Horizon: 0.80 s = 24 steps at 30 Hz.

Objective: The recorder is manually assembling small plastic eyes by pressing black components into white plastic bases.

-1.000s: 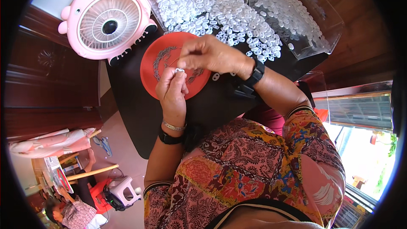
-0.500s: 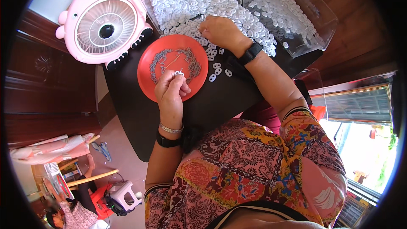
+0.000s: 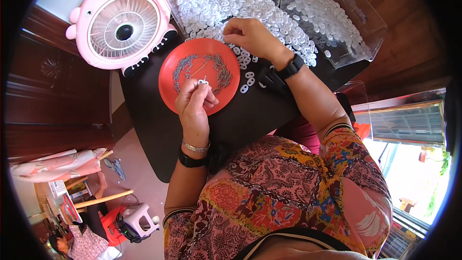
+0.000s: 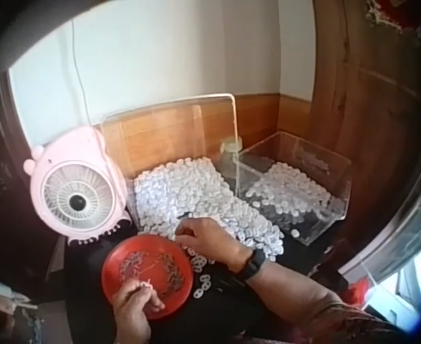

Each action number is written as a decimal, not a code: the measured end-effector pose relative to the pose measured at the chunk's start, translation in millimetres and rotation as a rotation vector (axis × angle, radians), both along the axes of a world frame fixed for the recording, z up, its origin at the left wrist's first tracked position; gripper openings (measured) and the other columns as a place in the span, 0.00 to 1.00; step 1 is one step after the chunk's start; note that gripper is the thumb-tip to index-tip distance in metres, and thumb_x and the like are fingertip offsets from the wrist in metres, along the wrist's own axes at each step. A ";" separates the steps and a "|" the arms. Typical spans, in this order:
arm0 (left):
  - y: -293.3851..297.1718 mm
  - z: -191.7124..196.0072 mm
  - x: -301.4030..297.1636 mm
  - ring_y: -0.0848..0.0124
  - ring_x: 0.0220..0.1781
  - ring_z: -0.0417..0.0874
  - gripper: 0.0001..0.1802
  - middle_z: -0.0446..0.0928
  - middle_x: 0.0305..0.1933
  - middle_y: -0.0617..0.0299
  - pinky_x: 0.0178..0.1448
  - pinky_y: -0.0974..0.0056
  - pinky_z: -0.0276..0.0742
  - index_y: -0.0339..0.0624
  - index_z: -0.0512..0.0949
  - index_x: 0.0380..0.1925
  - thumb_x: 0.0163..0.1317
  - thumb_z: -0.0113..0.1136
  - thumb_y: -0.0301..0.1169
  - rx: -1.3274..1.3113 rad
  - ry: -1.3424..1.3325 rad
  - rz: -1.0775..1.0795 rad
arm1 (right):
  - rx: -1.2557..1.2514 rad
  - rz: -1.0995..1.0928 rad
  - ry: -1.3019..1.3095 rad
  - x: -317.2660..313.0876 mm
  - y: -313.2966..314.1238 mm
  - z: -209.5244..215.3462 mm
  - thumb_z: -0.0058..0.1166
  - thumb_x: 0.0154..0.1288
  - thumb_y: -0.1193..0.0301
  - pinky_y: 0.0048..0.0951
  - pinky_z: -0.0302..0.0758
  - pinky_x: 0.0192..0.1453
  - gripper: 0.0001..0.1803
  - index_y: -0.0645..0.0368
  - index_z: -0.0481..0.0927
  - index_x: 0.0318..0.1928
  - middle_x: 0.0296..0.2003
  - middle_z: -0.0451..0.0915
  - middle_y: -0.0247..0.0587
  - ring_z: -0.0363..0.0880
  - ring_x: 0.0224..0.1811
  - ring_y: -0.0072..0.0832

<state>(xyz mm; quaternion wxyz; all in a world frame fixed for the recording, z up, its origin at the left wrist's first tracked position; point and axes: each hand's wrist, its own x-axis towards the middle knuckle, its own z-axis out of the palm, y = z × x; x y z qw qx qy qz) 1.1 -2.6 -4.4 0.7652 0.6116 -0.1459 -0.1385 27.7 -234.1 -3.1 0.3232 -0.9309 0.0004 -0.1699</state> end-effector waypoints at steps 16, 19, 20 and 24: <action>0.6 -0.8 3.4 0.77 0.22 0.73 0.09 0.73 0.21 0.65 0.28 0.74 0.65 0.38 0.73 0.26 0.63 0.50 0.30 -0.002 0.037 0.041 | 1.038 0.559 0.324 -19.9 46.2 12.4 0.56 0.64 0.77 0.16 0.75 0.42 0.08 0.63 0.79 0.44 0.35 0.81 0.32 0.77 0.34 0.14; 0.4 -0.9 3.7 0.77 0.21 0.73 0.09 0.73 0.21 0.65 0.28 0.74 0.65 0.38 0.73 0.26 0.63 0.50 0.30 -0.004 0.021 0.037 | 1.012 0.565 0.326 -20.9 48.0 12.7 0.57 0.64 0.76 0.16 0.74 0.41 0.08 0.63 0.80 0.43 0.35 0.81 0.31 0.76 0.33 0.13; 0.7 -1.3 3.6 0.77 0.21 0.73 0.09 0.73 0.21 0.65 0.27 0.74 0.65 0.38 0.73 0.26 0.63 0.50 0.30 -0.001 0.019 0.035 | 1.008 0.575 0.319 -21.3 49.0 12.9 0.57 0.64 0.76 0.16 0.74 0.41 0.08 0.63 0.80 0.43 0.34 0.81 0.31 0.76 0.33 0.13; 1.4 -1.5 3.2 0.77 0.21 0.72 0.09 0.72 0.21 0.65 0.27 0.74 0.65 0.38 0.73 0.26 0.63 0.50 0.30 0.001 0.023 0.041 | 0.975 0.562 0.297 -22.0 48.9 14.6 0.57 0.64 0.77 0.16 0.74 0.41 0.08 0.63 0.80 0.43 0.34 0.81 0.30 0.76 0.33 0.13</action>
